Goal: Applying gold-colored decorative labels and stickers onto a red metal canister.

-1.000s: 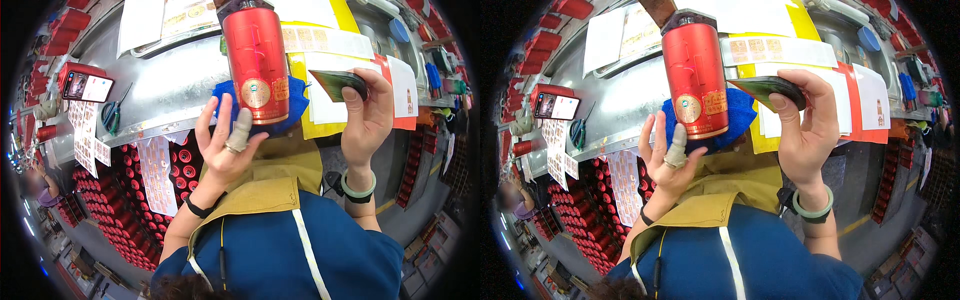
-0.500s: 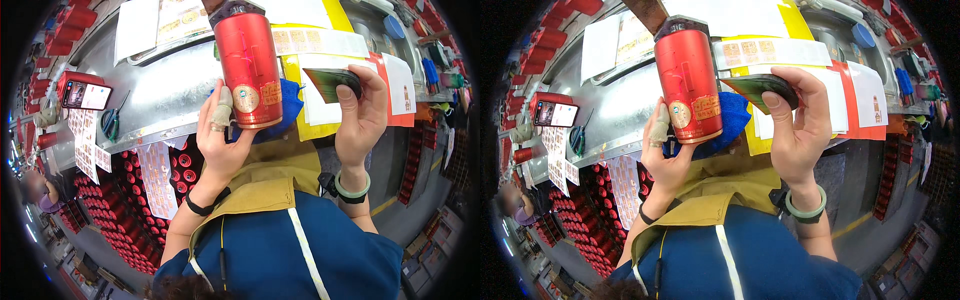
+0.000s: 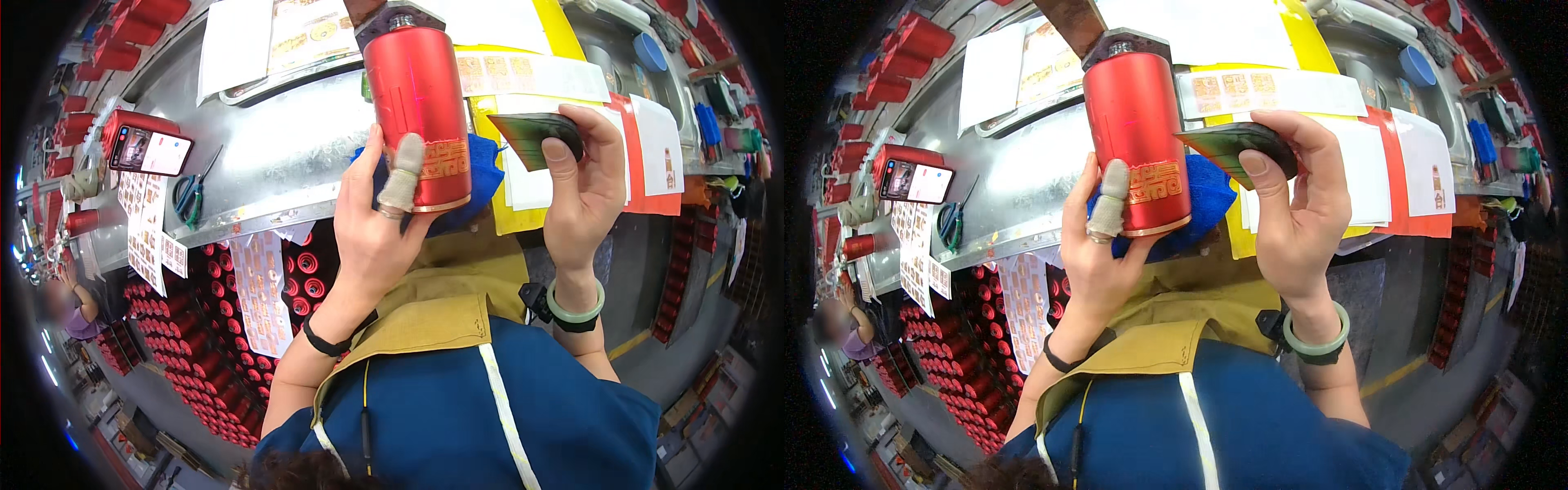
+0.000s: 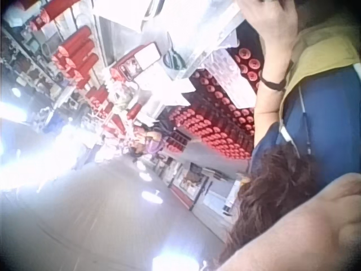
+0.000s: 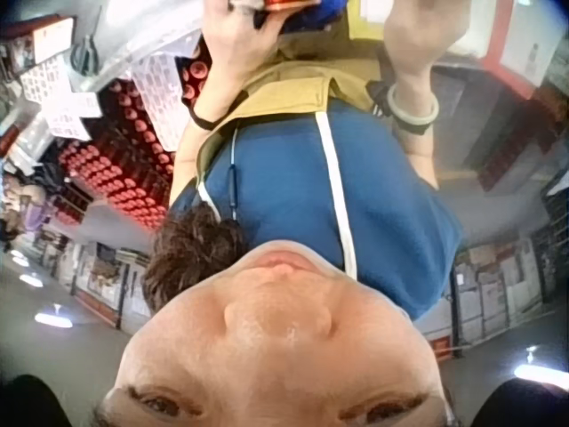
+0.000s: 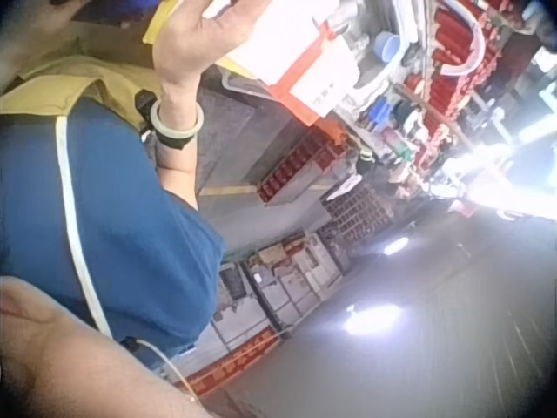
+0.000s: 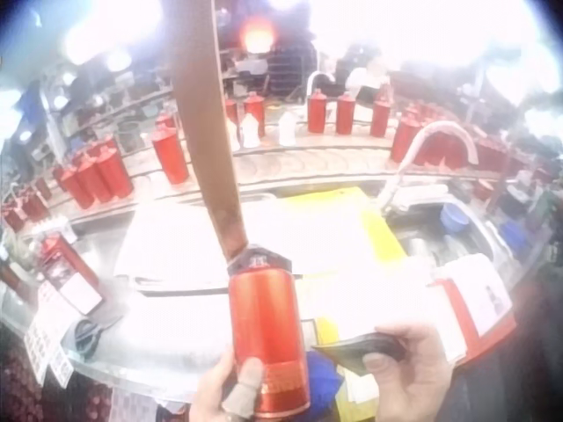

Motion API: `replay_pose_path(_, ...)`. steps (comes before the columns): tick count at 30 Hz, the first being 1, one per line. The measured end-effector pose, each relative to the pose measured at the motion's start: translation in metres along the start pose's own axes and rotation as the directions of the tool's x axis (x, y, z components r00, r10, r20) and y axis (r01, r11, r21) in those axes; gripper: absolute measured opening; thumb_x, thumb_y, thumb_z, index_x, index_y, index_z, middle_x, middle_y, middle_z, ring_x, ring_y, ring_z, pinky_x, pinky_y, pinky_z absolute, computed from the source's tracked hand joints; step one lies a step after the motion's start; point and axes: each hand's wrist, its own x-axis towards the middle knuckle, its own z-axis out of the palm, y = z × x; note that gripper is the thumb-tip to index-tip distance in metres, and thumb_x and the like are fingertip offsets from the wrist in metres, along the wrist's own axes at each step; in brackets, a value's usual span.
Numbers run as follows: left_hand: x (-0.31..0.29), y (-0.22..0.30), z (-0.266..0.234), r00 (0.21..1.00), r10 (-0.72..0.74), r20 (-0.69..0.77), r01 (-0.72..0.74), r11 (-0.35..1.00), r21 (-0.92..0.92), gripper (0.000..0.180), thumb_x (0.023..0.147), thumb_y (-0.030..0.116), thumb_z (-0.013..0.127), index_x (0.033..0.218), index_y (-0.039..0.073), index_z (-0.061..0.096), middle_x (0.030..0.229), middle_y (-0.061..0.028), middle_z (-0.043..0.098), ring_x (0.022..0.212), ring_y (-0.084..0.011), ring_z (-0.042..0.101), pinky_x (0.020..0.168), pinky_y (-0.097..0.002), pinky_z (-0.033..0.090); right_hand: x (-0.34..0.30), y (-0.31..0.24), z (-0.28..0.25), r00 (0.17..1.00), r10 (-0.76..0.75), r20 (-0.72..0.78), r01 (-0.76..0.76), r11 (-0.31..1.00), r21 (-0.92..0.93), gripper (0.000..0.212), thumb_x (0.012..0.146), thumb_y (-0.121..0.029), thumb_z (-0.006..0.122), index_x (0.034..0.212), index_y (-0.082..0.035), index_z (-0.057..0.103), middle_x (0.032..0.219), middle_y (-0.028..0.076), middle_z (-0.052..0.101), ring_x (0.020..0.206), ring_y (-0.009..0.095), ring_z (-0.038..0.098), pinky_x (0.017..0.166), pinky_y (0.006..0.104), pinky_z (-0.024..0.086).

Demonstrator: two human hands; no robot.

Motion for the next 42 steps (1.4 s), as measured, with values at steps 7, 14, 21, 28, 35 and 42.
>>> replay_pose_path(7, 0.01, 0.016, 0.01, 0.997, 0.058, -0.047, -0.051, 0.987, 0.152, 0.074, 0.064, 0.019, 0.092, 0.134, 0.025, 0.069, 0.152, -0.023, 0.045, 0.133, -0.0428, 0.046, 0.108, -0.0486, 0.042, 0.006, -0.004, 0.005, 0.999, -0.05, -0.008, 0.05, 0.999, 0.012, 0.031, 0.098, 0.0, 0.066, 0.127, 0.003, 0.058, 0.116, 0.007, 0.064, 0.104, 0.012, 0.061, 0.093, 0.026, 0.05)
replay_pose_path(14, 0.005, 0.005, 0.01, 0.991, 0.032, -0.127, -0.035, 0.999, -0.023, 0.095, 0.061, 0.02, 0.098, 0.142, -0.001, 0.055, 0.15, -0.0211, 0.05, 0.131, -0.0371, 0.052, 0.108, -0.0469, 0.045, 0.025, -0.012, 0.007, 0.994, -0.09, 0.063, 0.098, 0.987, -0.131, 0.028, 0.086, 0.007, 0.074, 0.111, -0.004, 0.07, 0.1, 0.005, 0.069, 0.093, 0.017, 0.065, 0.086, 0.0293, 0.053)
replay_pose_path(21, 0.006, -0.005, 0.013, 0.989, -0.055, -0.136, 0.038, 0.992, -0.123, 0.099, 0.067, 0.017, 0.096, 0.148, -0.005, 0.043, 0.143, -0.0203, 0.056, 0.125, -0.0352, 0.059, 0.108, -0.0423, 0.045, 0.018, -0.023, 0.031, 0.733, -0.309, 0.606, 0.526, 0.822, -0.217, 0.024, 0.072, -0.012, 0.071, 0.096, -0.014, 0.071, 0.081, -0.003, 0.066, 0.074, 0.02, 0.056, 0.074, 0.0342, 0.048)
replay_pose_path(28, -0.001, -0.005, 0.013, 0.975, -0.204, -0.083, 0.171, 0.94, -0.294, 0.091, 0.072, 0.01, 0.092, 0.147, -0.006, 0.044, 0.139, -0.0184, 0.061, 0.121, -0.0274, 0.064, 0.101, -0.0364, 0.051, 0.033, 0.001, 0.03, 0.726, -0.492, 0.479, 0.661, 0.692, -0.29, 0.022, 0.074, -0.012, 0.068, 0.094, -0.02, 0.073, 0.091, -0.005, 0.069, 0.079, 0.018, 0.058, 0.077, 0.0329, 0.046)
replay_pose_path(35, -0.003, -0.007, 0.003, 0.988, -0.144, -0.054, 0.132, 0.975, -0.178, 0.103, 0.066, 0.014, 0.097, 0.15, -0.005, 0.041, 0.137, -0.019, 0.063, 0.118, -0.027, 0.067, 0.099, -0.0364, 0.053, 0.052, 0.016, 0.02, 0.76, -0.512, 0.4, 0.645, 0.672, -0.365, 0.02, 0.076, -0.007, 0.068, 0.094, -0.015, 0.072, 0.092, -0.003, 0.073, 0.076, 0.02, 0.059, 0.074, 0.034, 0.044)
replay_pose_path(42, -0.002, -0.008, 0.003, 0.981, -0.191, 0.026, 0.191, 0.942, -0.274, 0.106, 0.064, 0.012, 0.096, 0.152, -0.005, 0.04, 0.144, -0.0231, 0.057, 0.126, -0.0312, 0.062, 0.103, -0.0378, 0.051, 0.031, -0.006, 0.025, 0.777, -0.405, 0.482, 0.568, 0.782, -0.257, 0.021, 0.078, -0.008, 0.069, 0.097, -0.016, 0.075, 0.093, -0.002, 0.074, 0.074, 0.018, 0.059, 0.075, 0.0331, 0.046)
